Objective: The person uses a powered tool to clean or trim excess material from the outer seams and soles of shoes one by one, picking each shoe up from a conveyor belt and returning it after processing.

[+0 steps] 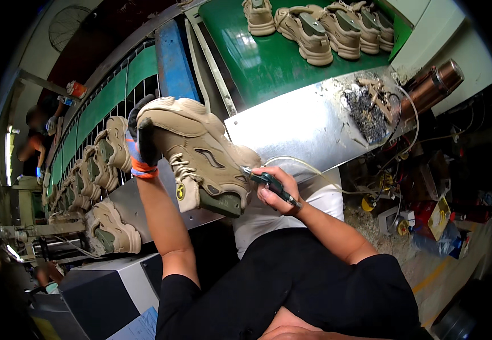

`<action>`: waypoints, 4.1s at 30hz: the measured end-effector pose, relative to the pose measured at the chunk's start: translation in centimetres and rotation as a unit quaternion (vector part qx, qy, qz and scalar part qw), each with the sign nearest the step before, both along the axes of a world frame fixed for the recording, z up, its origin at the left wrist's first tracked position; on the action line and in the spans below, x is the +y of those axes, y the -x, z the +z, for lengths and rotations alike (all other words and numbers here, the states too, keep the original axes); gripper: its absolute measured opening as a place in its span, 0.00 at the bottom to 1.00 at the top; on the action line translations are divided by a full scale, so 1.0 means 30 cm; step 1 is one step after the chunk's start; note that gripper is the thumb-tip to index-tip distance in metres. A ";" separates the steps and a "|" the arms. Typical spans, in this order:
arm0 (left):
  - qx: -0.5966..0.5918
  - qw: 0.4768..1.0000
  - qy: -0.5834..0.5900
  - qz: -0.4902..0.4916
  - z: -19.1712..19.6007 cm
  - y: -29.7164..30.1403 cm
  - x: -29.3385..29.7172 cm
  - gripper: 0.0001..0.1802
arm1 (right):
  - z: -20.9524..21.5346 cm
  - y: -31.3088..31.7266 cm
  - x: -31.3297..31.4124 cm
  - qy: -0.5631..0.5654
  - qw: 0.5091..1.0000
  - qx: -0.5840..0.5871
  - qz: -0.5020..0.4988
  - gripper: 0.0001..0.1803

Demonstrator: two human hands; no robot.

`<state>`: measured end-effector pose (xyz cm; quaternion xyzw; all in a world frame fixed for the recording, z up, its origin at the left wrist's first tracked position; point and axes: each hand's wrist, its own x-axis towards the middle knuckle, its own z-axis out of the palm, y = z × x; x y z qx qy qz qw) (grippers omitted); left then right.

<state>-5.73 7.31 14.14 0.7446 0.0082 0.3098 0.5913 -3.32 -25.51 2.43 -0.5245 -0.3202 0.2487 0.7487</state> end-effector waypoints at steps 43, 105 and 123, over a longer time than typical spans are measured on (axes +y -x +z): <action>0.353 0.778 0.516 0.068 -0.245 0.657 -0.648 0.39 | -0.041 0.066 0.098 -0.011 0.987 0.156 0.032 0.24; 0.251 0.881 -0.360 0.176 -0.175 0.501 -0.319 0.39 | -0.046 -0.476 -0.389 -0.022 0.953 0.088 -0.289 0.27; -0.061 0.956 -0.194 0.211 -0.380 -1.129 -0.623 0.32 | -0.035 -0.468 -0.389 -0.024 0.954 0.102 -0.282 0.27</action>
